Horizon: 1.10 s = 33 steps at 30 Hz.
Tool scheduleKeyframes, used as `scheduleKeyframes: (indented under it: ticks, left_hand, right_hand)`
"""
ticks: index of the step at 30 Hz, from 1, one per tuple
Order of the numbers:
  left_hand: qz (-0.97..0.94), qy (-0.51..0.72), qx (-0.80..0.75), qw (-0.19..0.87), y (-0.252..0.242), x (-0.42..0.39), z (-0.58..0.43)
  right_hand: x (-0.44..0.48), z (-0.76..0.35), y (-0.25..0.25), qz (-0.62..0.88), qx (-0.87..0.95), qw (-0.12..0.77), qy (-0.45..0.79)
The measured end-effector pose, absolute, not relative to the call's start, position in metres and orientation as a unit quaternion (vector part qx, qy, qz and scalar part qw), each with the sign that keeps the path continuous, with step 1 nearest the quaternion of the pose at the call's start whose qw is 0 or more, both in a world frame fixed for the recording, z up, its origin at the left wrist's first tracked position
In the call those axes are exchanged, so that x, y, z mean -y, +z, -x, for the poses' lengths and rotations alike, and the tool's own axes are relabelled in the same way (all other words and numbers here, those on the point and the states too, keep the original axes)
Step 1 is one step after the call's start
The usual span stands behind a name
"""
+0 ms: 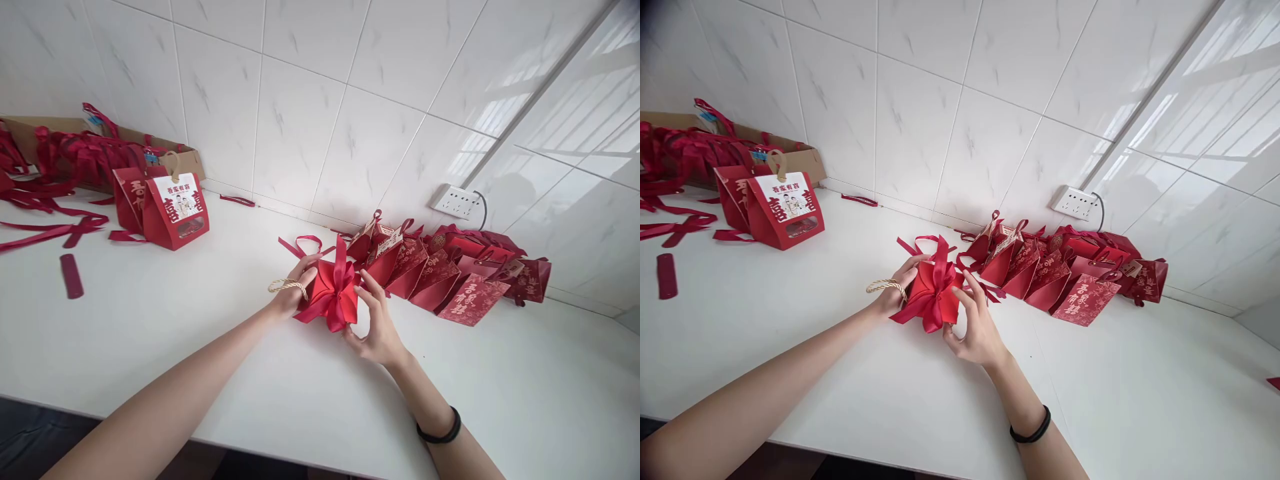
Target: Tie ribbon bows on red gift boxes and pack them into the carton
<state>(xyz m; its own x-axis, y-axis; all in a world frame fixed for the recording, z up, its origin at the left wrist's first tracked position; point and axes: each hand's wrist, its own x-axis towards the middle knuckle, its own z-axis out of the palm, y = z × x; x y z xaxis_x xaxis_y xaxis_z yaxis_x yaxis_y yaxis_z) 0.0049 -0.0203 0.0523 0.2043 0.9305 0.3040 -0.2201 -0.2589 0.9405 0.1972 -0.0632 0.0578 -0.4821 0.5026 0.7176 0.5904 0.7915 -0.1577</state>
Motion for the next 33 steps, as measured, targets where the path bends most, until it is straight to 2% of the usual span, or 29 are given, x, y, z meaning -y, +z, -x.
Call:
scheduleKeyframes:
  ticks: [5, 7, 10, 14, 19, 21, 25, 29, 33]
  left_hand:
    - [-0.612, 0.544, -0.275, 0.503, 0.046, 0.018, -0.005]
    - [-0.639, 0.535, -0.276, 0.479, 0.046, 0.018, -0.003]
    - [-0.657, 0.515, -0.273, 0.478, 0.049, 0.015, 0.003]
    - [-0.622, 0.494, -0.266, 0.546, 0.055, 0.010, 0.012]
    - [-0.528, 0.442, -0.272, 0.672, 0.061, 0.013, 0.013]
    - [-0.503, 0.433, -0.268, 0.698, 0.064, 0.017, 0.009]
    - [-0.524, 0.393, -0.268, 0.707, 0.068, 0.022, 0.003]
    - [-0.552, 0.377, -0.280, 0.689, 0.066, 0.023, 0.003]
    - [-0.589, 0.445, -0.294, 0.607, 0.060, 0.022, 0.002]
  right_hand:
    - [0.058, -0.205, 0.053, 0.486, 0.699, 0.510, 0.124]
    - [0.055, -0.207, 0.054, 0.520, 0.653, 0.516, 0.192]
    - [0.051, -0.210, 0.057, 0.512, 0.646, 0.518, 0.226]
    - [0.049, -0.218, 0.060, 0.474, 0.641, 0.541, 0.267]
    - [0.053, -0.218, 0.062, 0.411, 0.628, 0.523, 0.404]
    - [0.056, -0.215, 0.063, 0.399, 0.639, 0.513, 0.412]
    - [0.056, -0.210, 0.062, 0.377, 0.690, 0.507, 0.354]
    - [0.054, -0.210, 0.058, 0.441, 0.672, 0.498, 0.325]
    - [0.055, -0.210, 0.058, 0.466, 0.653, 0.426, 0.417]
